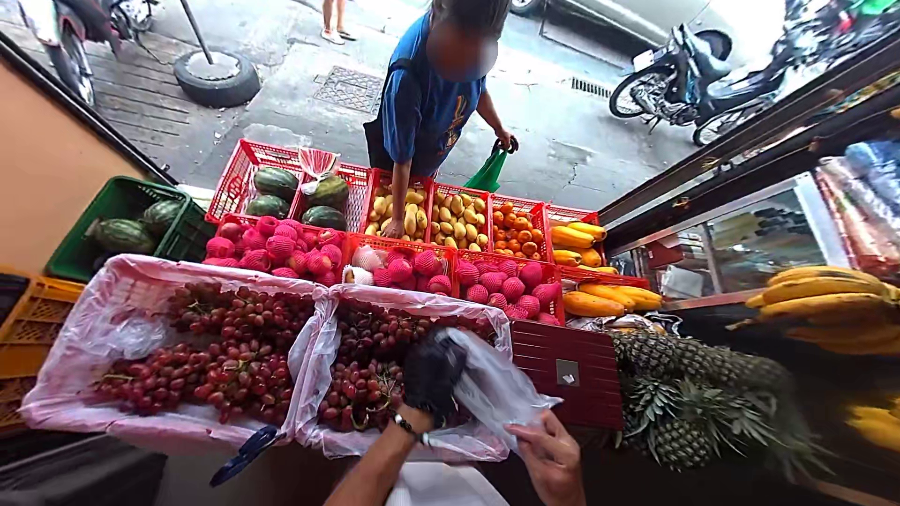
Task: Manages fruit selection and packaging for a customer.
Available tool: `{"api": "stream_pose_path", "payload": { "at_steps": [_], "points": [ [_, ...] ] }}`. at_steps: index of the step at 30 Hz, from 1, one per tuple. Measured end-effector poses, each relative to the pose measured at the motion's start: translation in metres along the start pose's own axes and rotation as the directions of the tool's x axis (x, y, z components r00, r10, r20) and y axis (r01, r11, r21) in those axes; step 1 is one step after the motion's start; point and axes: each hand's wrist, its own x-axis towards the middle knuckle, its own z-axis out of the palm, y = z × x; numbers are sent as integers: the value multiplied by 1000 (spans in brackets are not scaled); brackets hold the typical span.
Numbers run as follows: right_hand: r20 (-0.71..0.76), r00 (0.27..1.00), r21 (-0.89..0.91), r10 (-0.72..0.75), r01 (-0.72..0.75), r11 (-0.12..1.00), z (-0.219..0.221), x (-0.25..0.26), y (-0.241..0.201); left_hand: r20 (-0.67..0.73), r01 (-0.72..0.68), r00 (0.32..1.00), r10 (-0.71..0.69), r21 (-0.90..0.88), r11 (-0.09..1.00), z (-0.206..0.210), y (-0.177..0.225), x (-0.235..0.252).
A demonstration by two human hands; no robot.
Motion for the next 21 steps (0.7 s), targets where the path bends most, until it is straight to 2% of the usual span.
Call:
{"api": "stream_pose_path", "payload": {
  "at_steps": [1,3,4,5,7,10,12,14,17,19,21],
  "points": [
    [25,999,-1,-33,33,999,11,2,-5,-52,25,998,-25,-7,1000,-11,-11,20],
    [-34,999,-197,-38,31,980,32,18,-10,-141,-9,990,25,113,994,-23,-36,58],
    [-96,995,-301,-5,-24,953,42,35,-9,-154,-63,984,92,179,982,-30,-44,68],
    [-168,983,-333,68,-122,935,48,56,-6,-158,-124,973,167,249,961,-37,-48,74],
    [-280,933,-239,227,-297,925,53,104,10,-112,-234,949,294,371,898,-52,-47,81],
    [-313,893,-165,324,-387,907,72,162,44,16,-333,929,369,473,816,-62,-55,101],
    [-211,884,-134,418,-449,883,93,186,67,108,-280,959,262,497,821,-56,-72,122],
    [-66,891,-105,450,-455,884,114,207,82,173,-117,984,28,529,841,-52,-85,144],
    [251,875,-111,414,-399,910,140,237,93,289,87,910,-297,567,819,-61,-99,179],
    [459,810,-123,365,-349,929,158,262,113,348,148,859,-375,532,834,-72,-104,200],
    [625,701,-214,344,-271,939,176,287,138,368,119,862,-349,521,845,-67,-138,226]
  ]
}}
